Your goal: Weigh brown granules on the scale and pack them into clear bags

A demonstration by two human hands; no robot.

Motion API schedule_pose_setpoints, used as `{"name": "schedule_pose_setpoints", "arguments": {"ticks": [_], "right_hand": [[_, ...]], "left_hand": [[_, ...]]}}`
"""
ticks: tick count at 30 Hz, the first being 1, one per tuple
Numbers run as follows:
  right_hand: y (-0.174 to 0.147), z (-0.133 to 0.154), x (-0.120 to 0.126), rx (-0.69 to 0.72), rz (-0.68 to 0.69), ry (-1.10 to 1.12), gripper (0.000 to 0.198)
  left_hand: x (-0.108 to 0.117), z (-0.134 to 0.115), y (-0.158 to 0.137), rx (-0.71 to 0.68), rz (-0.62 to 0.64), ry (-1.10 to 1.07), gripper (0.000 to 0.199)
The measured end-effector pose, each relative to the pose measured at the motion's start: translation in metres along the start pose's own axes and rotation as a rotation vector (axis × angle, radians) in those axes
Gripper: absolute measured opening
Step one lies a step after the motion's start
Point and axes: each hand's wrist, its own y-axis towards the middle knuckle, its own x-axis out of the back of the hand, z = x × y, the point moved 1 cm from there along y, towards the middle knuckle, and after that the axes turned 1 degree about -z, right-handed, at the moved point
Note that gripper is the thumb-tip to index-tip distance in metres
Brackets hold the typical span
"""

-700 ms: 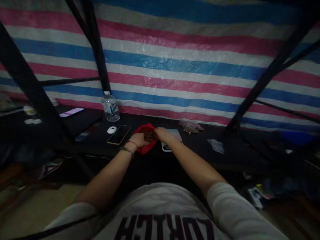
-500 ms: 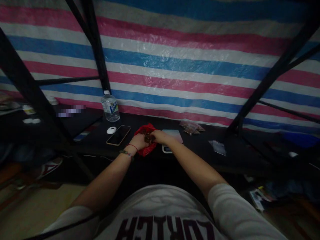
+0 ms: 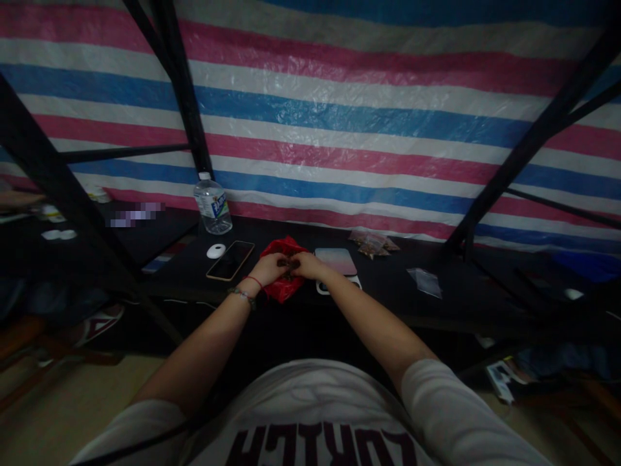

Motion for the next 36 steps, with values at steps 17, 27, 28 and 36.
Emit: {"name": "schedule_pose_setpoints", "arguments": {"ticks": [17, 27, 28, 36], "right_hand": [[0.014, -0.001, -0.009, -0.283, -0.146, 0.556, 0.019], [0.014, 0.005, -0.006, -0.251, -0.243, 0.219, 0.033], [0.014, 0.006, -0.006, -0.239, -0.253, 0.209, 0.034], [0.013, 0.003, -0.008, -0.217, -0.260, 0.247, 0.041]], "left_hand": [[0.031, -0.013, 0.037, -0.186, 0.080, -0.040, 0.038], [0.036, -0.020, 0.038, -0.290, 0.103, 0.047, 0.047], [0.036, -0.021, 0.038, -0.300, 0.105, 0.053, 0.048], [0.035, -0.021, 0.026, -0.327, -0.053, -0.091, 0.046]]}}
